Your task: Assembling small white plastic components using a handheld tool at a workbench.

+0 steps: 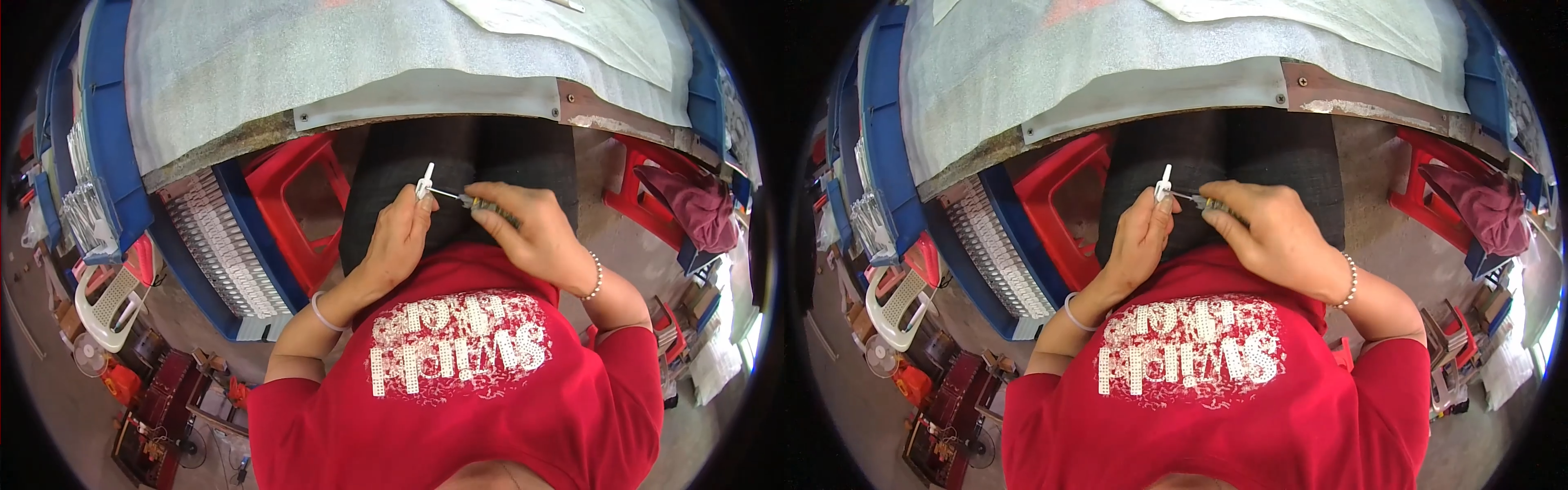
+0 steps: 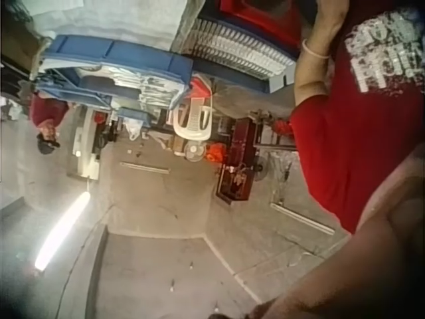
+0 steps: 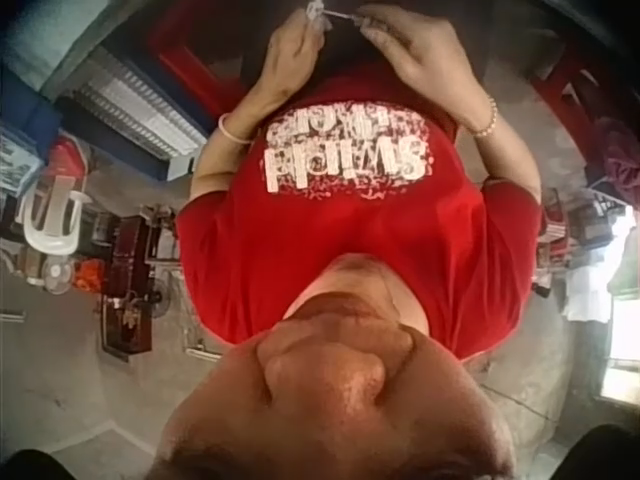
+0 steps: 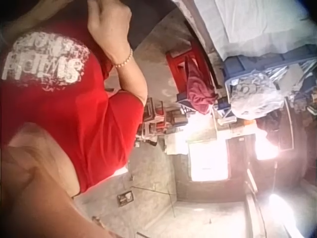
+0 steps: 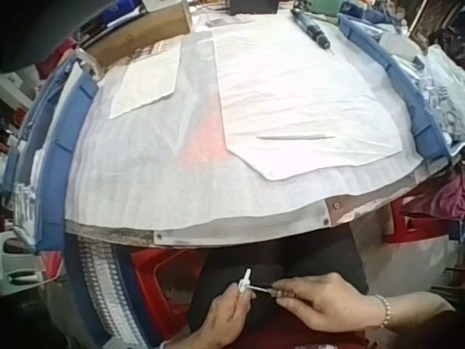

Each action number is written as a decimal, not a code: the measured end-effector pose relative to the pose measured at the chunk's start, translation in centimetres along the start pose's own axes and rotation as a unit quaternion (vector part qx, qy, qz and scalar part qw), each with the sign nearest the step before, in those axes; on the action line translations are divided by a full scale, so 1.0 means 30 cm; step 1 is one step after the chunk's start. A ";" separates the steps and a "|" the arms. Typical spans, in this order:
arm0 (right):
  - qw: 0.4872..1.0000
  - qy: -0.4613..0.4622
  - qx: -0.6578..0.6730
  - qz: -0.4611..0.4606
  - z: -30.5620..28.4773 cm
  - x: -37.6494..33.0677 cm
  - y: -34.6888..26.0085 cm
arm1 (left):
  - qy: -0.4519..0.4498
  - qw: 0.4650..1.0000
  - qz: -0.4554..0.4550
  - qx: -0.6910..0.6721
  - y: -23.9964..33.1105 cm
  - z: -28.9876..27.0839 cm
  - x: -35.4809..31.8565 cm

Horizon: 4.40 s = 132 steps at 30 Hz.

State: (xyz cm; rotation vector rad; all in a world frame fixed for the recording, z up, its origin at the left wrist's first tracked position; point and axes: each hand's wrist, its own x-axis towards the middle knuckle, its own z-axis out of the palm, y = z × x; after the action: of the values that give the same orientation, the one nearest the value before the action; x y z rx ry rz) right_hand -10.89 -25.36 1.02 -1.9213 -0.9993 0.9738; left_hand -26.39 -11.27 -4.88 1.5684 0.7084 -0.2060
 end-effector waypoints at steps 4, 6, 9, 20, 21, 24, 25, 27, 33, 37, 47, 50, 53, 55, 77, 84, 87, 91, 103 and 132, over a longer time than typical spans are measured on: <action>0.999 -0.015 -0.033 0.025 -0.001 0.015 -0.019 | -0.001 0.999 -0.025 -0.028 -0.004 0.003 0.004; 0.962 -0.026 -0.253 -0.100 0.012 0.002 -0.030 | 0.007 1.000 0.026 -0.001 -0.029 0.009 0.011; 0.908 -0.047 -0.371 -0.188 0.024 0.007 -0.041 | 0.079 0.977 0.178 0.092 -0.071 0.035 0.027; 0.982 0.012 -0.137 -0.128 0.034 0.037 -0.005 | 0.079 0.974 0.152 0.148 -0.072 0.049 0.046; 0.951 -0.032 -0.273 -0.140 0.023 0.036 -0.050 | 0.073 0.979 0.139 0.134 -0.069 0.047 0.048; 0.890 -0.094 -0.421 -0.144 0.025 0.044 -0.086 | 0.070 0.983 0.133 0.107 -0.076 0.046 0.050; 0.918 -0.090 -0.368 -0.116 0.024 0.058 -0.079 | 0.076 0.982 0.132 0.112 -0.075 0.042 0.053; 0.980 -0.028 -0.186 -0.071 0.045 0.071 -0.008 | 0.082 0.981 0.136 0.115 -0.073 0.035 0.060; 0.999 -0.004 -0.040 -0.011 0.045 0.077 -0.008 | 0.090 0.967 0.219 0.098 -0.092 0.033 0.089; 0.895 -0.156 -0.413 -0.065 0.023 0.103 -0.121 | 0.066 0.981 0.159 0.085 -0.088 0.028 0.079; 0.891 -0.100 0.305 0.321 0.036 0.145 -0.021 | 0.086 0.977 0.148 0.128 -0.080 0.017 0.099; 0.963 -0.086 0.151 0.205 0.024 0.123 -0.059 | 0.088 0.975 0.162 0.126 -0.070 0.018 0.091; 0.994 -0.057 -0.095 0.006 -0.005 0.067 -0.134 | 0.091 0.988 0.123 -0.013 -0.070 0.019 0.056; 0.979 -0.071 -0.184 -0.058 -0.027 0.046 -0.162 | 0.055 0.994 0.059 -0.068 -0.066 0.006 0.052; 0.909 -0.021 -0.388 -0.153 0.060 0.086 -0.088 | 0.128 0.978 0.166 0.012 -0.099 0.047 0.077; 0.992 -0.035 -0.114 0.030 0.019 0.137 -0.078 | 0.119 0.979 0.166 0.001 -0.098 0.038 0.086; 0.881 -0.168 -0.429 -0.106 0.013 0.136 -0.154 | 0.103 0.982 0.153 -0.033 -0.093 0.045 0.067; 0.856 -0.188 -0.456 -0.153 0.020 0.170 -0.122 | 0.105 0.981 0.160 -0.020 -0.122 0.033 0.071; 0.852 -0.190 -0.472 -0.122 0.019 0.168 -0.159 | 0.083 0.984 0.157 -0.028 -0.089 0.012 0.084; 0.954 -0.059 -0.256 -0.145 0.011 0.055 -0.169 | -0.043 0.956 0.007 -0.290 -0.070 -0.015 0.037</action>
State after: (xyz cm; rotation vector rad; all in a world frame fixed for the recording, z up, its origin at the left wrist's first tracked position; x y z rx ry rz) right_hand -12.02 -21.73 4.78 -2.0518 -1.6800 0.7084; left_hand -26.80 -10.55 -7.16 0.9954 0.6180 -0.0449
